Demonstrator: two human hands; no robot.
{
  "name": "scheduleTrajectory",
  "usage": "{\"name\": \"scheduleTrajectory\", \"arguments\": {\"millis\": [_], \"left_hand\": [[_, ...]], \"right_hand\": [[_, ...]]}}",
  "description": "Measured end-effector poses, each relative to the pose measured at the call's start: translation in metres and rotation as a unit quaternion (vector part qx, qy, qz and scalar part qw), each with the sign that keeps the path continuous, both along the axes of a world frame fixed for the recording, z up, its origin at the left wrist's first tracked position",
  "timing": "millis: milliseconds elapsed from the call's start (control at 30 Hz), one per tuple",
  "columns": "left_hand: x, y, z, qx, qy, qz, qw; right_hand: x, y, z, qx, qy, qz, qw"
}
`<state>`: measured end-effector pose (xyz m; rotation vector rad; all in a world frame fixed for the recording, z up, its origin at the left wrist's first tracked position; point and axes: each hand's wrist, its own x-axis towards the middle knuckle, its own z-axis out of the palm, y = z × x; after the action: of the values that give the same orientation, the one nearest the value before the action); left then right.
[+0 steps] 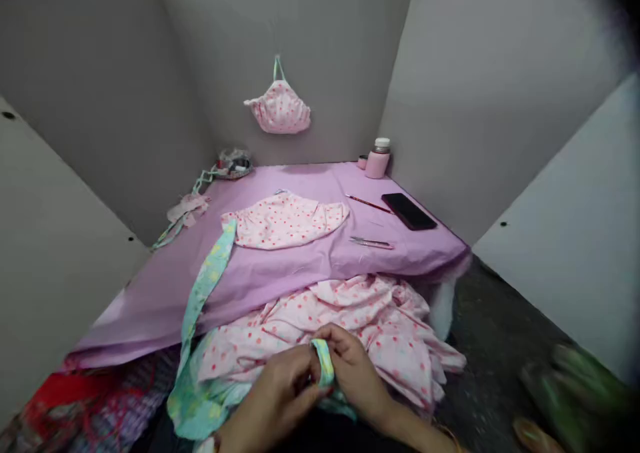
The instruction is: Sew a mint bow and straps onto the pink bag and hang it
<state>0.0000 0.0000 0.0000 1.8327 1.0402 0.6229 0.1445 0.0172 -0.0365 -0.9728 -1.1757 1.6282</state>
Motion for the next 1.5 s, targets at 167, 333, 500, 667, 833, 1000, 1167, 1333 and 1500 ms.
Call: {"name": "scheduleTrajectory", "arguments": {"millis": [167,333,500,667,833,1000,1167,1333,1500], "left_hand": [[0.005,-0.002,-0.023,-0.028,-0.07,0.108,0.991],[0.007,0.0,-0.037,-0.05,-0.151,0.154,0.975],[0.008,-0.001,-0.033,-0.11,-0.147,0.158,0.97],[0.005,-0.001,-0.025,-0.051,-0.044,0.174,0.982],[0.003,-0.002,-0.027,-0.113,-0.076,0.153,0.979],[0.005,0.001,-0.035,-0.162,-0.122,0.212,0.956],[0.004,0.006,-0.037,-0.248,-0.209,0.177,0.929],[0.002,0.006,-0.031,-0.234,-0.163,0.215,0.934],[0.005,0.003,-0.031,-0.183,-0.13,0.206,0.952]], "right_hand": [[-0.004,0.001,-0.001,0.04,-0.013,-0.02,0.999],[-0.006,0.001,-0.006,0.037,0.002,-0.014,0.999],[-0.005,0.002,-0.011,0.029,-0.01,-0.044,0.999],[-0.007,0.0,-0.012,-0.013,0.048,-0.081,0.995],[-0.009,-0.003,-0.011,-0.031,0.06,-0.076,0.995],[-0.008,-0.004,-0.012,0.003,0.032,-0.101,0.994],[-0.003,-0.003,-0.015,-0.021,0.071,-0.062,0.995],[0.006,0.0,-0.005,-0.051,0.104,-0.008,0.993],[0.005,0.0,0.001,0.02,-0.061,-0.008,0.998]]}}
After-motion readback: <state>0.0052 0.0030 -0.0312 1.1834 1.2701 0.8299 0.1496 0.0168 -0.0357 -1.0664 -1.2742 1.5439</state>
